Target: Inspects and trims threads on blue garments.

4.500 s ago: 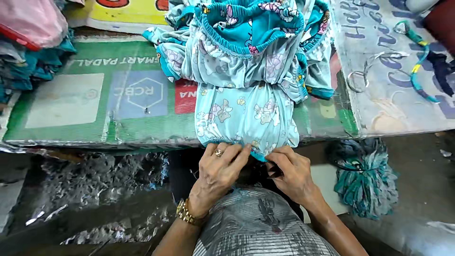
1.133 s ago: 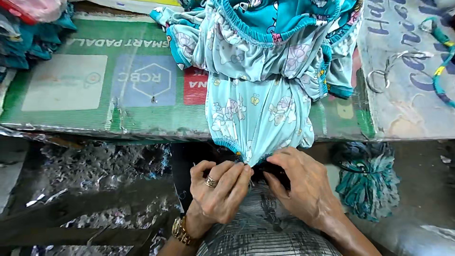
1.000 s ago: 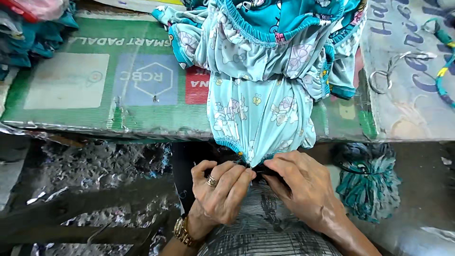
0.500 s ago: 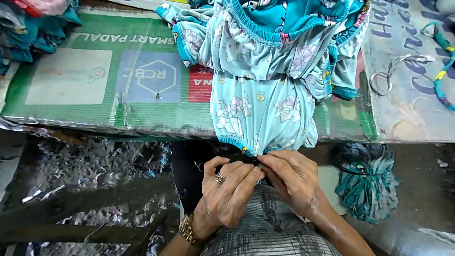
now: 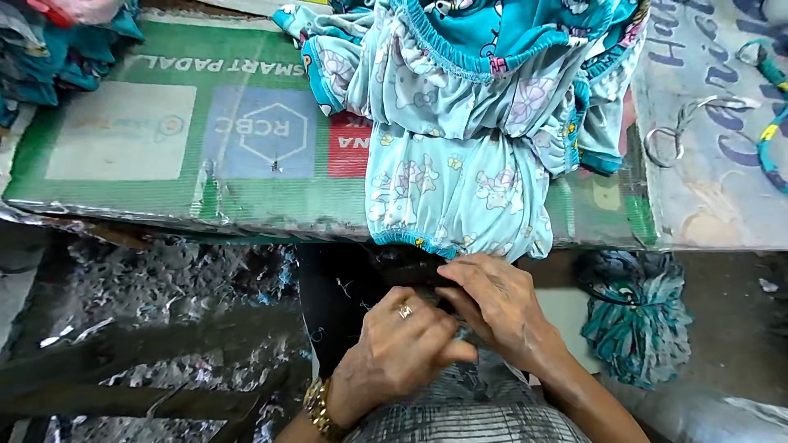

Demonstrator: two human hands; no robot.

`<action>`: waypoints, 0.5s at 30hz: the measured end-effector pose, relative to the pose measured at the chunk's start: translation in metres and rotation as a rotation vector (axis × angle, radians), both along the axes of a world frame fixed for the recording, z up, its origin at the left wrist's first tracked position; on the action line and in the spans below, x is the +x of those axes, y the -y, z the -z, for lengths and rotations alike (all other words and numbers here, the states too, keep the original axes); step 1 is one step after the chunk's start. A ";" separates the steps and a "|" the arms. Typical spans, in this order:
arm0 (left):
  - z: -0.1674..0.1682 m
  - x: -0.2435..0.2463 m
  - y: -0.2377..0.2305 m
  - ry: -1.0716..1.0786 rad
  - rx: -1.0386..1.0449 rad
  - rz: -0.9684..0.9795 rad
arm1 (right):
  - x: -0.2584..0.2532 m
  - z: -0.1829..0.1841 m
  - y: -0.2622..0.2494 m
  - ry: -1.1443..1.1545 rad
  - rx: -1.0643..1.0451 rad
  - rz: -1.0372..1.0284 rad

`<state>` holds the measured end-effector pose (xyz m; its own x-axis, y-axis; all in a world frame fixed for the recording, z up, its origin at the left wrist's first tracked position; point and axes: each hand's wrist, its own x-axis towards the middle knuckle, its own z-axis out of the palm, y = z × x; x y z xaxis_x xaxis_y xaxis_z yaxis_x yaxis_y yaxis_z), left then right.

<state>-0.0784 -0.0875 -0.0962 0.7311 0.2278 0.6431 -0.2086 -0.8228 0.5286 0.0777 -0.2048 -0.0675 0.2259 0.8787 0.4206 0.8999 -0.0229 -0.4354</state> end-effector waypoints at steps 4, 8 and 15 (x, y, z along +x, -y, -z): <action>0.007 0.002 -0.015 -0.342 -0.542 0.008 | 0.007 -0.002 0.020 0.013 -0.307 -0.167; -0.006 0.035 -0.007 0.002 -1.380 -0.031 | 0.010 -0.007 0.028 -0.163 -0.273 -0.222; -0.022 0.049 0.011 0.242 -1.086 0.021 | 0.022 -0.041 0.021 -0.533 0.179 -0.084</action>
<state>-0.0292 -0.0984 -0.0743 0.6238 0.7452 0.2358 -0.4120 0.0570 0.9094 0.0992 -0.2261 -0.0264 0.3799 0.8284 0.4115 0.5500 0.1554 -0.8206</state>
